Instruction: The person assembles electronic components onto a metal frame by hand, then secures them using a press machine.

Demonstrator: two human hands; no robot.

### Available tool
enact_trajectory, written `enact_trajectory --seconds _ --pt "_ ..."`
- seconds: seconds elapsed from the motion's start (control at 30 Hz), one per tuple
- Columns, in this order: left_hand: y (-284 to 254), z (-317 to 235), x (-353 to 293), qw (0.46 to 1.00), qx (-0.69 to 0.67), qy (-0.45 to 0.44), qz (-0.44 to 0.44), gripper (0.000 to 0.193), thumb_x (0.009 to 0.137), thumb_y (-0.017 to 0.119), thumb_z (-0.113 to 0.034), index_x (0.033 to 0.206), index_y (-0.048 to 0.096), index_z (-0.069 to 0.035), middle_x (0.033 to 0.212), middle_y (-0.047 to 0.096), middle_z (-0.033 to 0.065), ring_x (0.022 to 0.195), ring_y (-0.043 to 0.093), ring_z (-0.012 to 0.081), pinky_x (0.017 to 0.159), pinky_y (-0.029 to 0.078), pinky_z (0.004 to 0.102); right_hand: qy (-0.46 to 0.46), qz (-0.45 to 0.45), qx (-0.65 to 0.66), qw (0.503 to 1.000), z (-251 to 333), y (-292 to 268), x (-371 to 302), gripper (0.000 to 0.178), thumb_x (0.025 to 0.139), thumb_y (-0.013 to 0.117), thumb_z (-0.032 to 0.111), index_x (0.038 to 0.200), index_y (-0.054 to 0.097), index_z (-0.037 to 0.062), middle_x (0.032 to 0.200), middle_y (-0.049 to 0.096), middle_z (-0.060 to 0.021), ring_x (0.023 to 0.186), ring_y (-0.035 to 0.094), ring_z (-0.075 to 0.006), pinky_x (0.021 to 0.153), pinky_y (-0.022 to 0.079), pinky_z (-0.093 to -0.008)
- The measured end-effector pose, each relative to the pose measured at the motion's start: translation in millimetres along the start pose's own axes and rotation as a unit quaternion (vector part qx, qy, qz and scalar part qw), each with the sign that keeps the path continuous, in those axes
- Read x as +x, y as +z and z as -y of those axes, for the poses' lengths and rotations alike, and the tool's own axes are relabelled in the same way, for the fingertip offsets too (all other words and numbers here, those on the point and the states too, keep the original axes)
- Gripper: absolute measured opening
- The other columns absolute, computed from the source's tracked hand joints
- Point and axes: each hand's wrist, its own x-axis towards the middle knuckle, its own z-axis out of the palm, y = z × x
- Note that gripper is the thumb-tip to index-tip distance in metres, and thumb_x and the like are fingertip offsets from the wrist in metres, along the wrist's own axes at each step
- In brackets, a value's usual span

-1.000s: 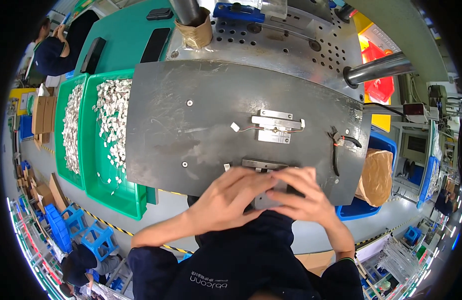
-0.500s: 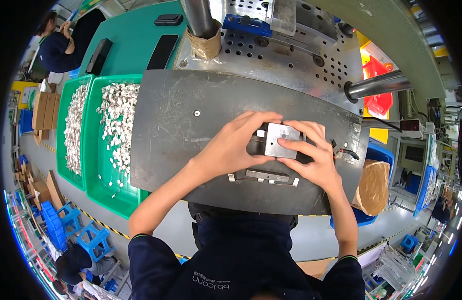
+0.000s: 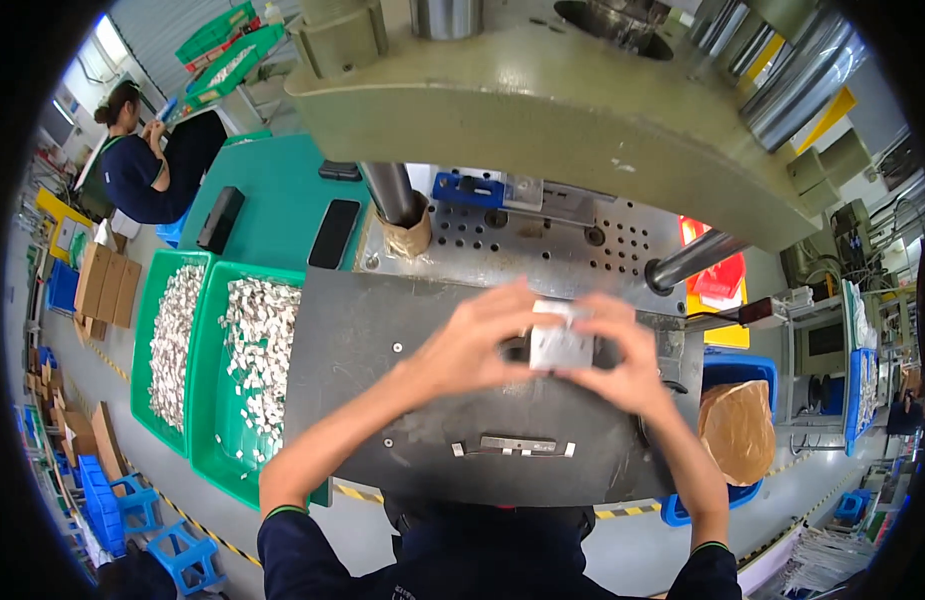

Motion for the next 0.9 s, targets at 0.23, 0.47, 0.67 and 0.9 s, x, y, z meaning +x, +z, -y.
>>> enact_trajectory --seconds 0.23,0.47,0.67,0.9 --pt "-49.0 68.8 150.4 0.993 0.046 -0.103 0.027 0.074 0.079 0.089 -0.047 0.134 0.068 -0.003 0.134 0.07 0.0166 0.125 0.064 0.0311 0.111 0.047 0.0416 0.18 -0.058 -0.035 0.981 -58.3 -60.1 134.7 0.06 0.08 0.092 0.025 0.13 0.068 0.0017 0.13 0.07 -0.0115 0.113 0.067 -0.0227 0.099 0.053 -0.0383" --pt "-49.2 148.9 142.7 0.985 0.157 0.068 -0.03 0.075 0.084 0.085 -0.044 0.141 0.062 -0.001 0.139 0.066 0.0203 0.129 0.061 0.0342 0.108 0.048 0.0444 0.089 -0.021 -0.012 0.996 -90.2 -42.3 153.9 0.047 0.085 0.089 0.032 0.118 0.075 0.0022 0.114 0.076 -0.0089 0.106 0.068 -0.0221 0.094 0.053 -0.0384" --pt "-25.6 54.3 110.1 0.98 0.163 0.031 -0.113 0.052 0.085 0.083 -0.027 0.128 0.068 -0.002 0.121 0.071 0.0203 0.115 0.067 0.0316 0.103 0.052 0.0445 0.128 -0.04 -0.044 0.99 -76.9 -51.6 138.9 0.044 0.087 0.087 0.031 0.118 0.075 0.0027 0.115 0.076 -0.0101 0.106 0.069 -0.0242 0.094 0.053 -0.0383" --pt "-2.7 44.9 -11.9 0.981 -0.038 -0.1 0.162 0.018 0.088 0.076 -0.013 0.106 0.073 -0.01 0.061 0.059 -0.0018 0.053 0.056 0.0125 0.056 0.047 0.0304 0.129 -0.114 -0.148 0.974 -66.2 -26.0 141.2 0.037 0.085 0.088 0.026 0.112 0.077 0.0041 0.113 0.078 -0.011 0.107 0.07 -0.0261 0.093 0.054 -0.0404"
